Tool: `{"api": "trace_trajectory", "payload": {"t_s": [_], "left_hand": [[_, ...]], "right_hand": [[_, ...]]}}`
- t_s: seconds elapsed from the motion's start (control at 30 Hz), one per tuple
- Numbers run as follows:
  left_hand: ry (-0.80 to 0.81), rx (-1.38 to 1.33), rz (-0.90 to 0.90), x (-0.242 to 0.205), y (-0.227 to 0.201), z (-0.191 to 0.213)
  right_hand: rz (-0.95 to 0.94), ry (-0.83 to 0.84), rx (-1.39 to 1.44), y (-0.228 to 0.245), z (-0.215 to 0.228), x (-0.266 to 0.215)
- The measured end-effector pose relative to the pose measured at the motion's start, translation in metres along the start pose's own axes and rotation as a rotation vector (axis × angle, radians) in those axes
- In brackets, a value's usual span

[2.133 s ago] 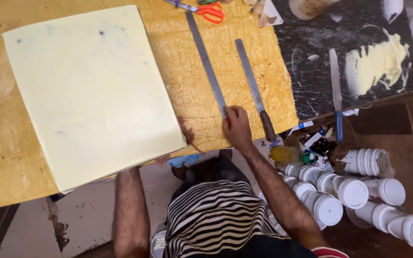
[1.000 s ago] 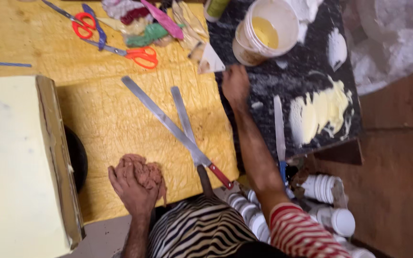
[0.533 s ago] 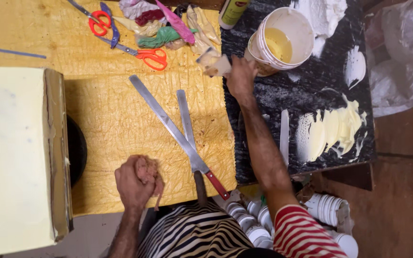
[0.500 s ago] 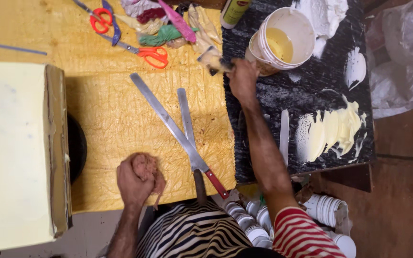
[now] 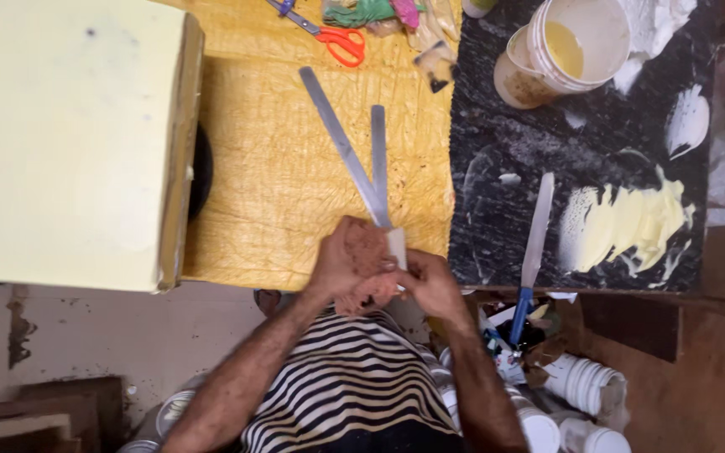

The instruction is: The person applies a white filler paste to the edges and corners of a rectangular board using a putty knife. They repeatedly scoop the paste from a container and spread it along the board's perimeter, then smooth the surface with a cloth.

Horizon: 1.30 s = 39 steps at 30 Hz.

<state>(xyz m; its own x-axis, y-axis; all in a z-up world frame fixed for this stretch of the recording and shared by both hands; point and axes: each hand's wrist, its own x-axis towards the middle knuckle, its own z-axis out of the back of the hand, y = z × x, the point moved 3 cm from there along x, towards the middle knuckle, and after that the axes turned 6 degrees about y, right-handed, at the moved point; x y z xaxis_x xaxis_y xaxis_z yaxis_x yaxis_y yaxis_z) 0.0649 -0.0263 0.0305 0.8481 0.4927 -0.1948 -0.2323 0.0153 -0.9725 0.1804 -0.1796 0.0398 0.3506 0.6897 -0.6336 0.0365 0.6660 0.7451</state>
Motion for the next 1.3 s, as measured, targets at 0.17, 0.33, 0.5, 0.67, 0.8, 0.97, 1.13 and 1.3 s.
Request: {"api": "trace_trajectory", "payload": {"t_s": [0.17,0.33,0.5,0.67,0.8,0.97,1.13,1.3], "left_hand": [[-0.178,-0.017,-0.042,-0.016,0.000,-0.014],[-0.310,-0.067,-0.142,-0.003,-0.006,-0.004],[-0.400,-0.145,-0.179,0.003,-0.011,-0.014],[-0.380,-0.238,-0.059,0.021,-0.008,0.013],[-0.129,-0.254,0.226,0.033,-0.001,0.055],[0.543,-0.459,-0.022,-0.013,-0.009,0.010],[0.364,-0.038,-0.078,-0.045,-0.007,-0.016],[0.074,-0.083,-0.018,-0.053,0.004,-0.024]], "right_hand": [[0.133,0.159,0.074,-0.040,-0.011,-0.003],[0.293,-0.263,-0.288,-0.036,-0.038,-0.018],[0.374,-0.444,-0.301,-0.005,-0.055,-0.045],[0.453,-0.487,-0.258,-0.002,-0.072,-0.087],[0.150,-0.302,0.045,-0.042,-0.069,-0.111],[0.058,-0.036,-0.019,-0.062,-0.065,-0.079],[0.149,0.053,0.059,-0.051,-0.071,-0.061],[0.109,-0.107,-0.196,-0.035,-0.070,-0.071]]}}
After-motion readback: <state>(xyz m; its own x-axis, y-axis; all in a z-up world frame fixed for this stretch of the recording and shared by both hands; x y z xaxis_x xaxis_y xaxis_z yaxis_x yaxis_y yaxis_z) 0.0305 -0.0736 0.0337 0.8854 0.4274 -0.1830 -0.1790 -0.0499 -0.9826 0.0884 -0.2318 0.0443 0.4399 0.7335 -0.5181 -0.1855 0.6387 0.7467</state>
